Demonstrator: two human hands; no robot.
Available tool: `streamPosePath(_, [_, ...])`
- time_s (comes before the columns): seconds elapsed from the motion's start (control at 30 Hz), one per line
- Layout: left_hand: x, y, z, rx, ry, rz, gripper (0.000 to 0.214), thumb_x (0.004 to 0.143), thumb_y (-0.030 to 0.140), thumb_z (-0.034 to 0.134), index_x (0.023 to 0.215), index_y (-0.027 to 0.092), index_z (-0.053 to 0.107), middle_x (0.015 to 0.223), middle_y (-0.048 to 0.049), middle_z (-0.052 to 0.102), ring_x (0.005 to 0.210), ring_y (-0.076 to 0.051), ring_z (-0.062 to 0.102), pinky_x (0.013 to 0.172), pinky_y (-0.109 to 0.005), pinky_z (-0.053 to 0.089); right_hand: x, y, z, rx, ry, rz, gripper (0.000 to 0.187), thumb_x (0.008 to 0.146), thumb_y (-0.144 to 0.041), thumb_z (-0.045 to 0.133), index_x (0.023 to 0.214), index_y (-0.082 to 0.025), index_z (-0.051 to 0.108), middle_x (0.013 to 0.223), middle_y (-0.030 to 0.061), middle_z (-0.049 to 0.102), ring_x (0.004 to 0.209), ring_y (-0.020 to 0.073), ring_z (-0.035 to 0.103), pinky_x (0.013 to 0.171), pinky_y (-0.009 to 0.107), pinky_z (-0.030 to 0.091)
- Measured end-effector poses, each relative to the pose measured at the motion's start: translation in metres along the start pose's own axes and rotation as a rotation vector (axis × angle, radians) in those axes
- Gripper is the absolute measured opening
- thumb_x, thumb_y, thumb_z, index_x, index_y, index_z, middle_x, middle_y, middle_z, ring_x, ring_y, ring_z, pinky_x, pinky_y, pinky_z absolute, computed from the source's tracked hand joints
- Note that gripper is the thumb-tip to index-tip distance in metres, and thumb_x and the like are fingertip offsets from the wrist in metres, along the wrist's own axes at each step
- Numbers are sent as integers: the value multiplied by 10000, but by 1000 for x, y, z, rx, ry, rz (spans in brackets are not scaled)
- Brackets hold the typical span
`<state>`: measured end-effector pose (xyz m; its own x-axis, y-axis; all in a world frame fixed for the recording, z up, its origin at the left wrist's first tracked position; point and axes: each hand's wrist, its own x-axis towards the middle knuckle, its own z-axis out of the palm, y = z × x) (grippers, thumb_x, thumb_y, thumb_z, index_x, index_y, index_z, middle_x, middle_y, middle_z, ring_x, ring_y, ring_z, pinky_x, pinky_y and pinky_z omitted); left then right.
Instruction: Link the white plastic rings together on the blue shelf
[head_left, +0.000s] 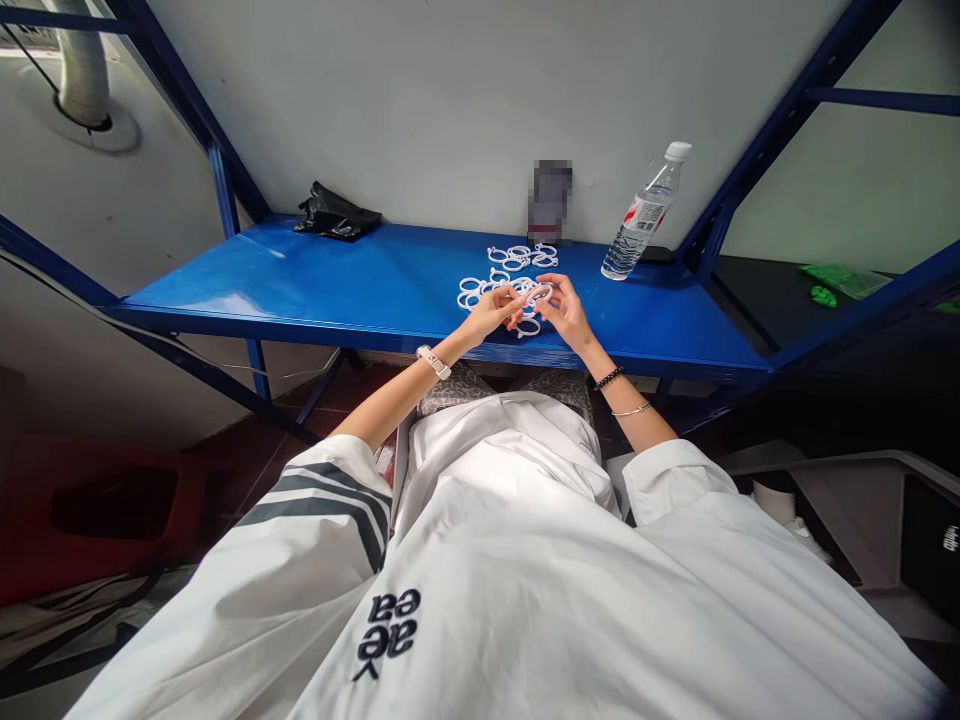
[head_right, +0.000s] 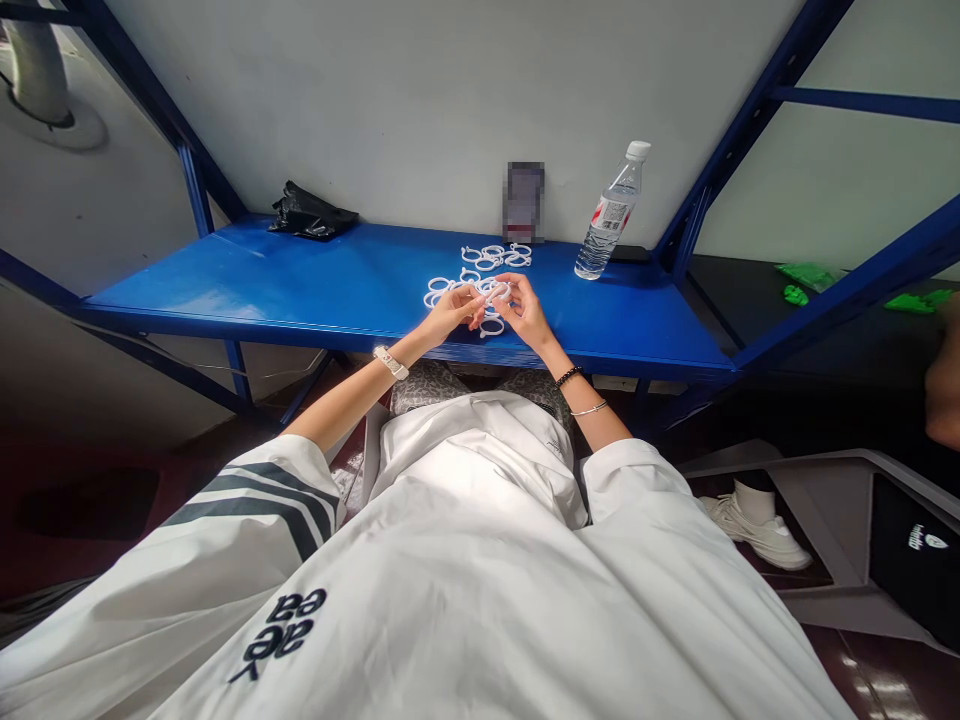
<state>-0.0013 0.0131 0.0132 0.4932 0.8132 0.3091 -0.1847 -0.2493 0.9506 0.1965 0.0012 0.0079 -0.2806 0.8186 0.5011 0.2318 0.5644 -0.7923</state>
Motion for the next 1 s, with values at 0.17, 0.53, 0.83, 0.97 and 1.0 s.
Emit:
streamPosePath(0.17, [1, -3, -1, 2, 11, -20, 410, 854, 514, 800, 820, 184, 557, 646, 18, 629, 541, -92, 569, 562, -236, 476, 3, 7, -1, 45, -44, -2, 807, 849, -808, 608, 1467, -309, 468, 1317, 110, 691, 1064, 285, 701, 837, 408, 618])
streamPosePath(0.53, [-3, 4, 2, 58, -19, -20, 385, 807, 481, 843, 821, 143, 659, 678, -9, 658, 569, -88, 561, 595, -233, 474, 2, 6, 0, 136, -66, 51, 749, 863, -770, 620, 1429, -278, 605, 1330, 123, 720, 962, 265, 729, 881, 466, 634])
streamPosePath(0.83, [-3, 4, 2, 48, 18, -20, 397, 780, 471, 863, 764, 150, 630, 620, 11, 616, 548, -84, 540, 590, -239, 466, 3, 6, -1, 61, 54, 88, 674, 871, -753, 581, 1353, -282, 607, 1226, 108, 717, 949, 254, 703, 856, 427, 611])
streamPosePath(0.97, [0, 1, 2, 34, 79, 6, 413, 783, 484, 859, 740, 165, 601, 615, 18, 606, 537, -82, 536, 577, -238, 465, 3, 9, -2, -36, 105, 72, 564, 900, -599, 573, 1370, -289, 558, 1223, 97, 686, 1112, 287, 662, 990, 465, 561])
streamPosePath(1.0, [1, -1, 2, 43, 101, 14, 410, 789, 486, 854, 743, 168, 598, 613, 19, 603, 535, -84, 539, 568, -235, 459, 3, 9, -2, -86, 86, 55, 563, 892, -549, 586, 1388, -288, 539, 1258, 99, 671, 1181, 300, 635, 1048, 487, 529])
